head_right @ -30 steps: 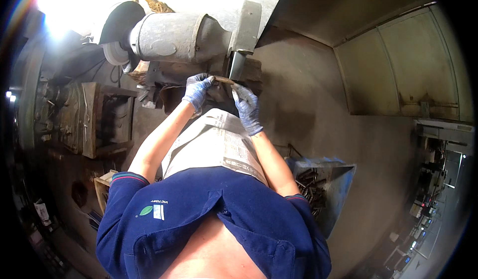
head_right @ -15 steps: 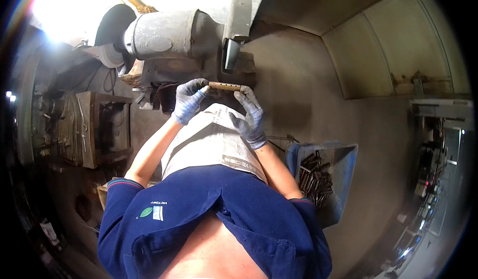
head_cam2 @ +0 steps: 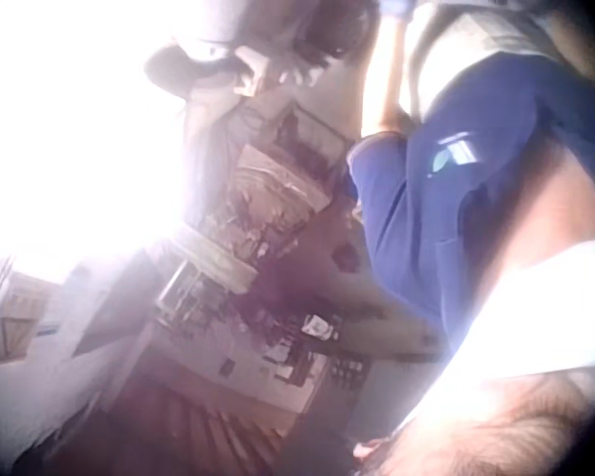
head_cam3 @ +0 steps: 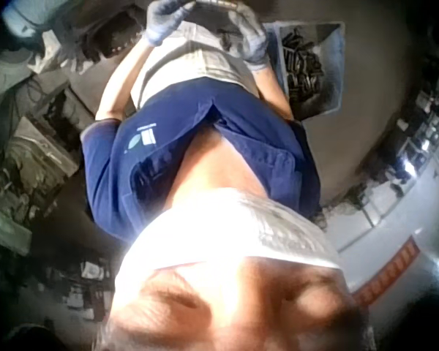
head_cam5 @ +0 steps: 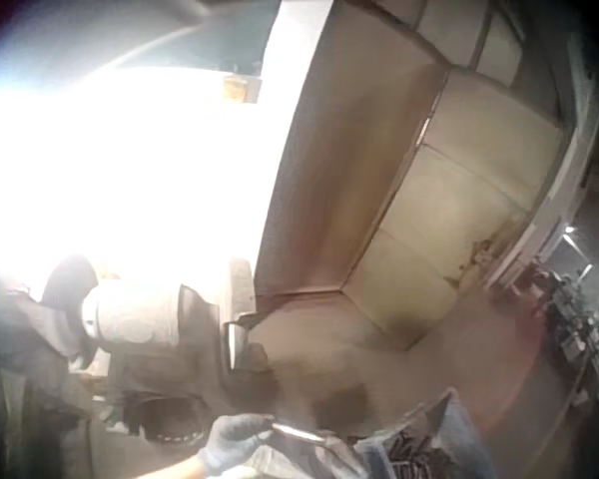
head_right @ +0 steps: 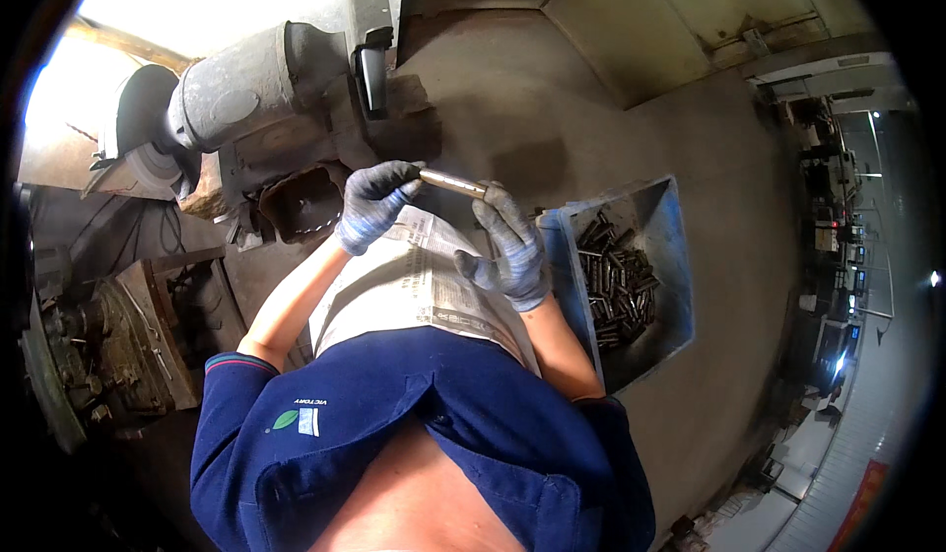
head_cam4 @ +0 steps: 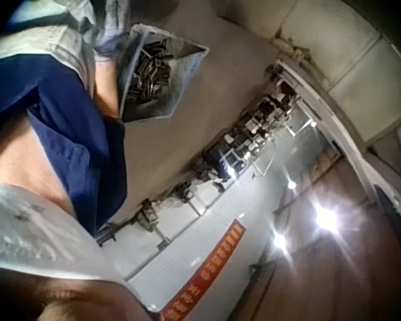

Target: The person holds small metal tubes and presses them against a rotating bench grinder wheel to smooth the ends, repeating this for multiple pieces from a bin.

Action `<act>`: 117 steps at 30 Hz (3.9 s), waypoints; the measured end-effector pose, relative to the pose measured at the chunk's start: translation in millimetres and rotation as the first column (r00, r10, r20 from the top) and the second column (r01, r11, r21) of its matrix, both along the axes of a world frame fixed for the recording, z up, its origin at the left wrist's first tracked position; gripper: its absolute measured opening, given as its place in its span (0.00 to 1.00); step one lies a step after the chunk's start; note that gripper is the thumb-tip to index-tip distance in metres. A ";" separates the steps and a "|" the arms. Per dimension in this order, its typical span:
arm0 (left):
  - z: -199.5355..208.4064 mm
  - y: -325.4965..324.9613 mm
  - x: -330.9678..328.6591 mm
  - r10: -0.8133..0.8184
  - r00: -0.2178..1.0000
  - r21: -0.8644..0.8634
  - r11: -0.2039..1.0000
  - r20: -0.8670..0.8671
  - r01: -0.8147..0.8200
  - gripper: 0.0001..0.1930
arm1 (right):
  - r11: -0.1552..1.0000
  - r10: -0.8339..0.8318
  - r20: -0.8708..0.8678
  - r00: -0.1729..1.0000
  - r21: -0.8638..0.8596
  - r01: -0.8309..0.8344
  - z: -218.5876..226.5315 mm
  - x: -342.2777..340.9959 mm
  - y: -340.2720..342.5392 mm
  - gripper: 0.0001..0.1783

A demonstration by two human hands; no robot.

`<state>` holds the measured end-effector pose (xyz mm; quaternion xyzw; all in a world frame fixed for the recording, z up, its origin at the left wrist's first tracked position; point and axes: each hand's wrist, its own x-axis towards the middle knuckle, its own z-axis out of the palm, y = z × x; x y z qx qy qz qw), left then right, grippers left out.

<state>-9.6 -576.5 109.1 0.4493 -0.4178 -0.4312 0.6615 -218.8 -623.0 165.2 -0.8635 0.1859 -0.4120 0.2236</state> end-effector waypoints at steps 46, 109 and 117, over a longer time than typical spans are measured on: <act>-135.9 586.2 25.0 0.250 0.428 0.464 -0.712 0.869 -0.527 0.18 | 0.822 0.480 -0.321 0.816 0.490 -0.290 -64.0 56.1 -26.1 0.14; 6.0 376.1 36.1 0.916 0.390 0.111 0.399 -0.097 -0.910 0.15 | 0.715 0.640 -0.164 0.751 0.485 -0.504 -36.9 65.7 12.8 0.13; 18.3 190.7 17.6 0.424 0.842 -0.031 0.888 -0.332 -0.459 0.18 | 0.002 0.697 0.419 0.582 0.810 -0.587 9.6 116.0 39.9 0.13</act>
